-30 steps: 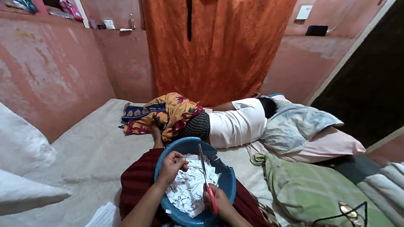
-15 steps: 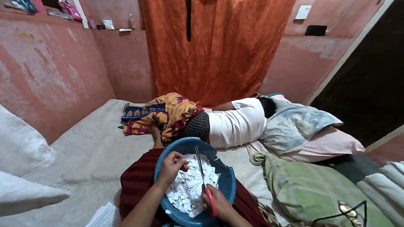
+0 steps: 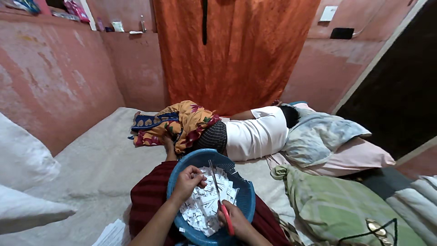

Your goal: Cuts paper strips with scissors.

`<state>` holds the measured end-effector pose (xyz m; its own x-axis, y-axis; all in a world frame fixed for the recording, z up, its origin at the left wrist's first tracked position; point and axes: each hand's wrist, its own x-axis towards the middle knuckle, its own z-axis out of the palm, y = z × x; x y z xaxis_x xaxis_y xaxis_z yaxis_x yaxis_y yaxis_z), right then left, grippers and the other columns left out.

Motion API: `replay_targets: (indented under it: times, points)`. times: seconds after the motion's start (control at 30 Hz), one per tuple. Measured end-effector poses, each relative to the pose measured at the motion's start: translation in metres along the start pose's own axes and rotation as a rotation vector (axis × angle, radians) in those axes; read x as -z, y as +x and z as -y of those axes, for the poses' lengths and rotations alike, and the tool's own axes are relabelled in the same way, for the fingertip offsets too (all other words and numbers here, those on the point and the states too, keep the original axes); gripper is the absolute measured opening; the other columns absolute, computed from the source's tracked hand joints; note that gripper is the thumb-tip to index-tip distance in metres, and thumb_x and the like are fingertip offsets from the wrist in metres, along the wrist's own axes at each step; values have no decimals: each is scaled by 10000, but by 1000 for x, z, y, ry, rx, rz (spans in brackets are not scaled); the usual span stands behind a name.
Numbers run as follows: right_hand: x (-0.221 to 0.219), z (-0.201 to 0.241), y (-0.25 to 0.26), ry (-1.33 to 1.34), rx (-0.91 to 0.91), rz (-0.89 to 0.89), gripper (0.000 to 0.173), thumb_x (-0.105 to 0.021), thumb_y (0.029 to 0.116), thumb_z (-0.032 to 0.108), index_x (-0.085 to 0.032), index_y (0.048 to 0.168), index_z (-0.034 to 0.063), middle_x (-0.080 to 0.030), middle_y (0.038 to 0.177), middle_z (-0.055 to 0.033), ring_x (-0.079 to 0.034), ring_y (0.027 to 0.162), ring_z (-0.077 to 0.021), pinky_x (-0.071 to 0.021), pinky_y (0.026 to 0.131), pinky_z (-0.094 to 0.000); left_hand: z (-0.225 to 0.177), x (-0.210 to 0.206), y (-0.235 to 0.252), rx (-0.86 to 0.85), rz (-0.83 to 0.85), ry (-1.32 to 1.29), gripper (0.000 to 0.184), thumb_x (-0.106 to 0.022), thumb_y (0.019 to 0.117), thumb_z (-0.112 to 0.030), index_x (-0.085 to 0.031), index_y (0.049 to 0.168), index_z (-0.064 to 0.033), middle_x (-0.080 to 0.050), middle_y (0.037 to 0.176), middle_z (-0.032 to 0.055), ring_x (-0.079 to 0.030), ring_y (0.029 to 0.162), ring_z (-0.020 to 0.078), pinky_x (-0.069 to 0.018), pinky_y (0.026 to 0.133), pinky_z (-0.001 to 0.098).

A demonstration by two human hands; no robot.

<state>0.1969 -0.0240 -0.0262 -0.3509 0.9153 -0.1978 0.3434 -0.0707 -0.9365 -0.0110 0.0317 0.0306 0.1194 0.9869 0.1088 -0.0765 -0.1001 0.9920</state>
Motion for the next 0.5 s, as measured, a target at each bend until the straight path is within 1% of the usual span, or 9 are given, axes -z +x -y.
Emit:
replay_targets:
  times: [0.07,0.17,0.23,0.27,0.33,0.4,0.5]
  points:
    - [-1,-1,1,-10,6,0,377,-651,908,393,-574,1029,44,-570,769,-2,-575,671,-97,-504,658,-311,1,0,0,18,33,17,70,-570,988,45,-553,1052,22,-725,815,60,-721,677,136,-625,703,300]
    - [-2,1,-2,-10,30,-25,328,-606,983,358,-583,990,31,-571,745,-6,-581,649,-93,-514,642,-296,2,0,0,26,61,9,65,-572,990,43,-552,1046,16,-731,817,62,-724,676,137,-625,703,298]
    - [-2,2,-3,0,31,-41,324,-586,1004,343,-585,984,20,-584,746,-17,-595,648,-97,-525,645,-295,2,0,0,10,43,-5,64,-564,986,51,-549,1040,19,-732,812,64,-722,667,134,-623,695,294]
    - [-2,1,-3,7,28,-45,317,-588,999,341,-583,974,25,-584,741,-14,-595,642,-95,-526,640,-292,2,0,0,4,29,-16,64,-562,986,53,-550,1038,17,-732,806,63,-722,661,134,-623,690,293]
    - [-2,0,-2,15,12,-40,304,-629,954,342,-582,969,41,-575,732,-2,-585,630,-88,-519,626,-290,2,0,0,1,13,-39,65,-561,987,51,-549,1037,12,-733,803,63,-722,656,137,-624,686,293]
    - [-1,1,-1,-13,-23,0,354,-662,916,381,-570,1002,50,-553,758,-4,-562,659,-100,-498,649,-315,2,0,1,9,11,-54,65,-564,988,52,-550,1041,16,-732,804,68,-723,660,144,-624,685,296]
    - [-1,1,1,-42,-32,23,383,-671,907,406,-572,1018,52,-553,775,-7,-558,671,-103,-492,655,-317,0,0,1,53,50,-39,70,-581,990,40,-556,1052,21,-729,804,71,-722,663,146,-624,686,298]
